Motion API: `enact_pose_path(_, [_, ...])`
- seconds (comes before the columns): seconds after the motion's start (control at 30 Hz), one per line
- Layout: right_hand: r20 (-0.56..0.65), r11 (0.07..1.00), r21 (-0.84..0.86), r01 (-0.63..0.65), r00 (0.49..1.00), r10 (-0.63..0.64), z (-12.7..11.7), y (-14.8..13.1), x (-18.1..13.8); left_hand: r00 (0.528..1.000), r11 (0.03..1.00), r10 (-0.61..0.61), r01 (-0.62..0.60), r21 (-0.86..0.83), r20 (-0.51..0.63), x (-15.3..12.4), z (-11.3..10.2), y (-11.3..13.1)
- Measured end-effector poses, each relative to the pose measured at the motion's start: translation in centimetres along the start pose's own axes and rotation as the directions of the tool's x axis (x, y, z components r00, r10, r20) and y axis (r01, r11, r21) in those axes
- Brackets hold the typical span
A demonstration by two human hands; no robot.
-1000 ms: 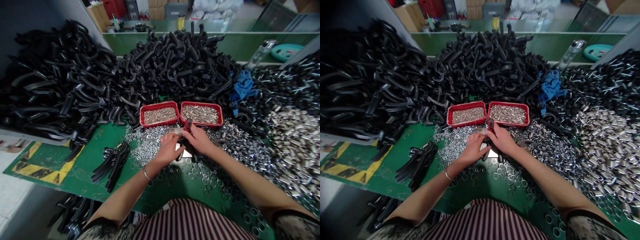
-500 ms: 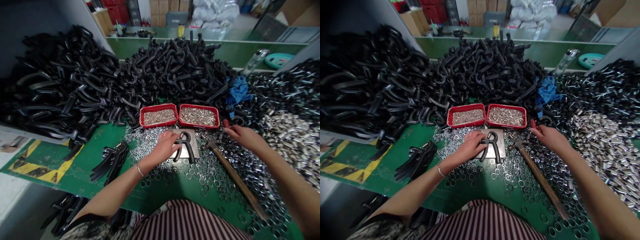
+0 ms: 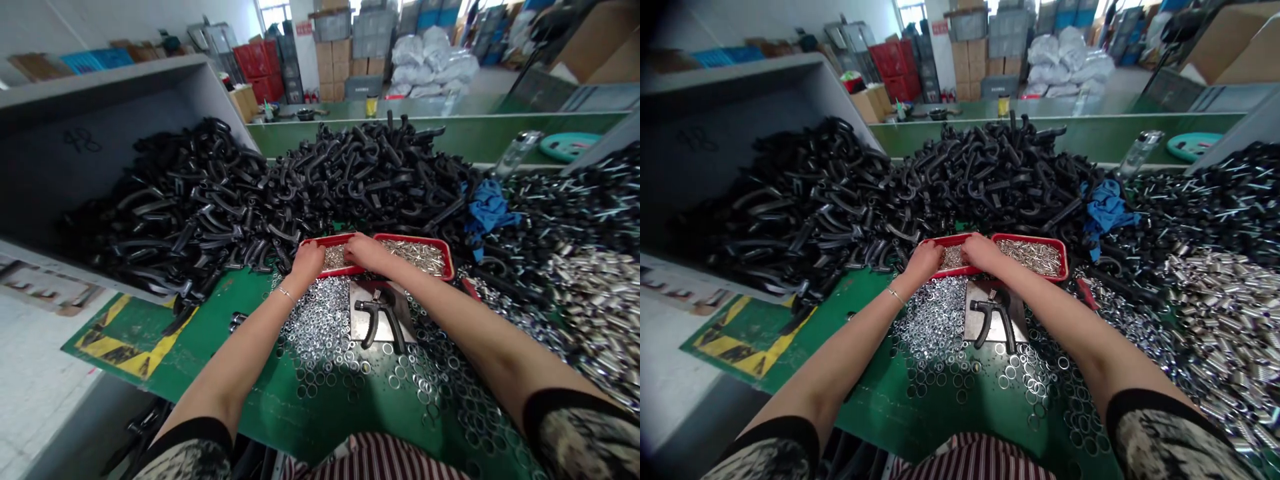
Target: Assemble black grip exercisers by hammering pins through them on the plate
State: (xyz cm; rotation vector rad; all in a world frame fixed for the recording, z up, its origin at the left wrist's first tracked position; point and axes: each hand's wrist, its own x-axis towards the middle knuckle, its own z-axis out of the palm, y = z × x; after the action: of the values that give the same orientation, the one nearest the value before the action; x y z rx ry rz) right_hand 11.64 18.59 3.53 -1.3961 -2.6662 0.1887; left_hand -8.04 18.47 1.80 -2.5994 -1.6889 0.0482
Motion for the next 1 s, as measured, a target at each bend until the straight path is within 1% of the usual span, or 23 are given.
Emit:
enact_pose_path(0.1, [0.048,1.000,0.008,0.003,0.999,-0.004,0.9,0.2,1.9,1.000,1.000,-0.010,0.010,-0.012,-0.006,0.1,0.2,0.2])
enact_pose_path(0.2, [0.050,1.000,0.022,-0.011,0.999,0.010,1.7,0.6,2.0,1.000,0.999,-0.017,0.016,-0.050,-0.025,0.2,0.3,0.2])
enact_pose_path(0.37, [0.007,0.995,0.099,-0.026,1.000,0.026,2.3,0.5,1.6,0.997,0.990,-0.033,0.023,-0.142,-0.068,0.1,1.1,-0.1])
enact_pose_path(0.5, [-0.059,0.979,0.198,-0.050,0.996,0.063,1.9,0.1,1.6,0.994,0.977,-0.034,0.010,-0.215,-0.105,-0.1,1.4,-0.7])
enact_pose_path(0.57, [-0.106,0.965,0.253,-0.064,0.990,0.094,1.3,0.1,1.1,0.983,0.951,-0.049,-0.008,-0.310,-0.175,-0.6,1.2,-0.7])
enact_pose_path(0.6, [-0.129,0.953,0.294,-0.075,0.985,0.117,0.9,0.2,0.4,0.973,0.919,-0.071,-0.023,-0.394,-0.222,-1.2,1.1,-0.5])
enact_pose_path(0.63, [-0.145,0.925,0.369,-0.087,0.978,0.149,0.5,0.4,-0.5,0.959,0.870,-0.099,-0.045,-0.491,-0.264,-1.9,0.9,0.0])
enact_pose_path(0.67, [-0.145,0.873,0.479,-0.098,0.971,0.189,0.2,0.5,-1.8,0.949,0.807,-0.122,-0.076,-0.586,-0.290,-2.9,0.7,0.8])
enact_pose_path(0.7, [-0.122,0.785,0.609,-0.110,0.966,0.230,-0.2,0.6,-3.4,0.948,0.740,-0.124,-0.108,-0.663,-0.293,-3.9,0.6,1.8])
enact_pose_path(0.73, [-0.079,0.662,0.739,-0.124,0.960,0.267,-0.4,0.7,-5.3,0.956,0.688,-0.095,-0.139,-0.712,-0.278,-5.0,0.5,3.0])
enact_pose_path(0.77, [-0.024,0.520,0.842,-0.140,0.955,0.296,-0.5,0.6,-7.3,0.966,0.654,-0.037,-0.169,-0.737,-0.254,-6.0,0.4,4.3])
enact_pose_path(0.8, [0.028,0.398,0.903,-0.160,0.948,0.318,-0.5,0.5,-9.5,0.972,0.641,0.033,-0.200,-0.741,-0.234,-7.0,0.5,5.7])
enact_pose_path(0.83, [0.060,0.315,0.933,-0.176,0.936,0.346,-0.4,0.2,-11.6,0.970,0.649,0.095,-0.230,-0.725,-0.223,-7.8,0.5,7.0])
enact_pose_path(0.87, [0.078,0.259,0.948,-0.185,0.924,0.375,-0.2,-0.1,-13.6,0.965,0.672,0.144,-0.259,-0.694,-0.220,-8.3,0.7,8.2])
enact_pose_path(0.93, [0.090,0.181,0.966,-0.186,0.895,0.436,0.3,-0.9,-17.1,0.953,0.740,0.195,-0.299,-0.602,-0.233,-8.8,1.1,10.0])
enact_pose_path(1.0, [0.108,0.126,0.974,-0.189,0.874,0.474,0.9,-1.7,-19.6,0.946,0.803,0.214,-0.313,-0.508,-0.244,-8.6,1.6,11.1])
